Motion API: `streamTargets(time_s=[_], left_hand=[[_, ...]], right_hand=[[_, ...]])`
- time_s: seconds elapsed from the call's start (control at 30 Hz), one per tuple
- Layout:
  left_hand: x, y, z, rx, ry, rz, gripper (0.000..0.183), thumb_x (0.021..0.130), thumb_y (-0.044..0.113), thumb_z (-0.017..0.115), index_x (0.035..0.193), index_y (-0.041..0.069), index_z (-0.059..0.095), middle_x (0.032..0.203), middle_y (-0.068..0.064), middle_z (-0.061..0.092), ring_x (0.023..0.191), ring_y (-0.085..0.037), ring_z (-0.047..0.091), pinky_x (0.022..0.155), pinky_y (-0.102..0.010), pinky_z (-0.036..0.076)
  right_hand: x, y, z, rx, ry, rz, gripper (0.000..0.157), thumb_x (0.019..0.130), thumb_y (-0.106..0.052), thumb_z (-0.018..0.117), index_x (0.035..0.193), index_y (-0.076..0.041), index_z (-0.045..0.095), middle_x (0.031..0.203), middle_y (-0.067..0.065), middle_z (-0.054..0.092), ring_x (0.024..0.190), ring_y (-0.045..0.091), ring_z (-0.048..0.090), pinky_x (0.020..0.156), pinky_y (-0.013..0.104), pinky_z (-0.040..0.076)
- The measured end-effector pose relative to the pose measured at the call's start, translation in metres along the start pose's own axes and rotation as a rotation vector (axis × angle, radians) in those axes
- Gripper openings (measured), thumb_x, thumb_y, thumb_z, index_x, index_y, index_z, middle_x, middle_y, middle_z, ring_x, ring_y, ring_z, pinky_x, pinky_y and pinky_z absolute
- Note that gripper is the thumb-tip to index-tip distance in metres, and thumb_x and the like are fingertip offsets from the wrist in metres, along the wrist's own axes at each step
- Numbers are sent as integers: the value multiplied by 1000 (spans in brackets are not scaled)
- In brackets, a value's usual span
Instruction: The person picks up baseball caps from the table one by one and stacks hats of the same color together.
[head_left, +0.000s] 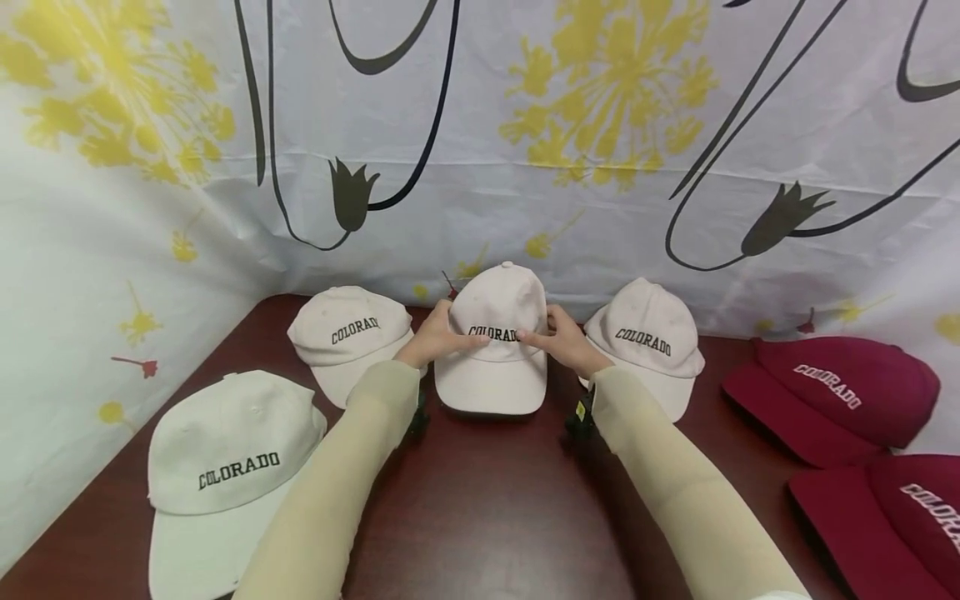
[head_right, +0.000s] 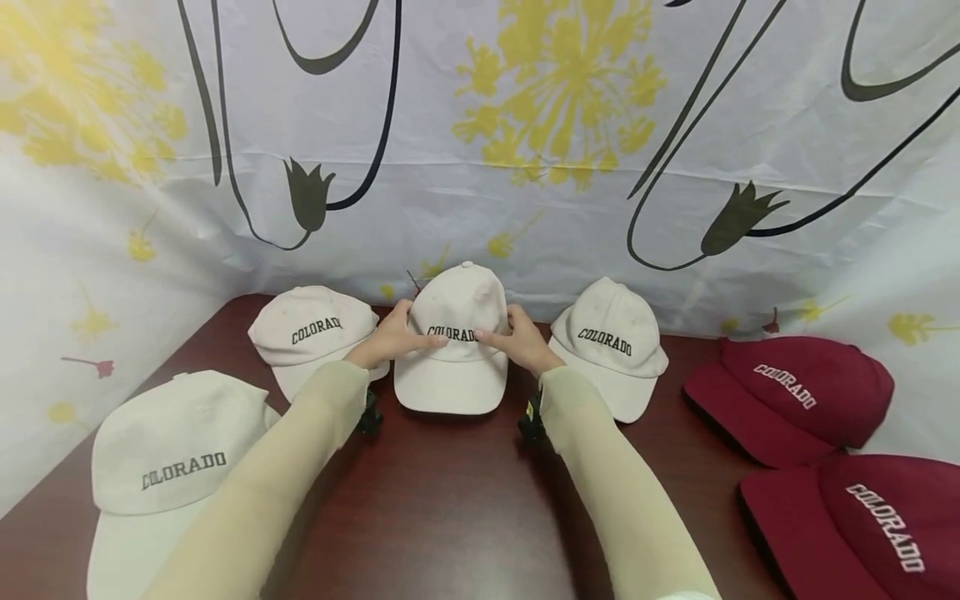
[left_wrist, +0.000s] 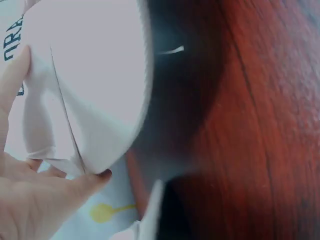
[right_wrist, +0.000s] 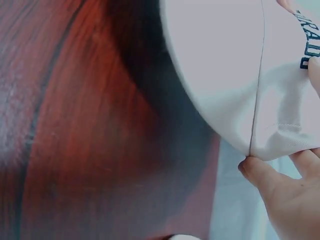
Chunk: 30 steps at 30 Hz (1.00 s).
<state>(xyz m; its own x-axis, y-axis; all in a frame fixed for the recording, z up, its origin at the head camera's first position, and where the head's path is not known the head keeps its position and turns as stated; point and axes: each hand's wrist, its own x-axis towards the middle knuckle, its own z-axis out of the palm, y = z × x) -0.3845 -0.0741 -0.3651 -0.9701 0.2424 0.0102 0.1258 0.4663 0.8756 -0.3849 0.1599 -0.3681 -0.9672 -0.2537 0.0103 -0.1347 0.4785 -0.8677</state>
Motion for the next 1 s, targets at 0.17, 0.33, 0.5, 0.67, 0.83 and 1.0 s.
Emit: streamTargets(time_s=[0.17, 0.33, 0.5, 0.67, 0.83, 1.0], left_hand=[[-9, 10, -1, -14, 44, -4, 71, 72, 32, 78, 121, 3, 35, 117, -12, 42, 108, -26, 42, 94, -38, 34], [-18, 21, 1, 5, 82, -32, 77, 70, 35, 79, 125, 3, 35, 117, -12, 44, 107, -26, 44, 93, -38, 35], [-31, 36, 4, 79, 117, -43, 83, 69, 39, 79, 129, 2, 33, 118, -14, 46, 107, -27, 46, 91, -39, 37], [-48, 51, 8, 136, 148, -3, 80, 69, 40, 79, 124, 1, 36, 111, -14, 48, 101, -27, 48, 87, -39, 39], [-68, 59, 8, 147, 166, 36, 78, 68, 42, 79, 120, 2, 37, 110, -12, 47, 100, -28, 48, 85, -40, 39], [-87, 66, 9, 152, 181, 71, 79, 65, 43, 81, 119, 3, 39, 110, -11, 48, 101, -27, 47, 85, -40, 39]], right_hand=[[-8, -10, -2, 42, -24, -27, 64, 89, -29, 61, 134, -1, 26, 135, 22, 36, 128, 36, 31, 98, 50, 31], [-20, -19, -5, 57, -21, -40, 66, 89, -29, 60, 136, 0, 24, 136, 24, 35, 129, 37, 28, 99, 50, 29], [-35, -27, -11, 43, -2, -54, 66, 89, -32, 60, 136, -2, 25, 136, 21, 36, 128, 38, 31, 97, 50, 33], [-53, -36, -17, 84, -3, -78, 61, 88, -30, 63, 131, -3, 29, 132, 20, 41, 126, 37, 35, 94, 50, 35], [-73, -48, -19, 74, -7, -107, 59, 87, -28, 64, 127, -1, 30, 128, 20, 45, 122, 35, 41, 91, 50, 38], [-92, -57, -22, 5, 12, -109, 60, 86, -31, 65, 125, 0, 33, 132, 19, 44, 126, 37, 35, 94, 51, 35]])
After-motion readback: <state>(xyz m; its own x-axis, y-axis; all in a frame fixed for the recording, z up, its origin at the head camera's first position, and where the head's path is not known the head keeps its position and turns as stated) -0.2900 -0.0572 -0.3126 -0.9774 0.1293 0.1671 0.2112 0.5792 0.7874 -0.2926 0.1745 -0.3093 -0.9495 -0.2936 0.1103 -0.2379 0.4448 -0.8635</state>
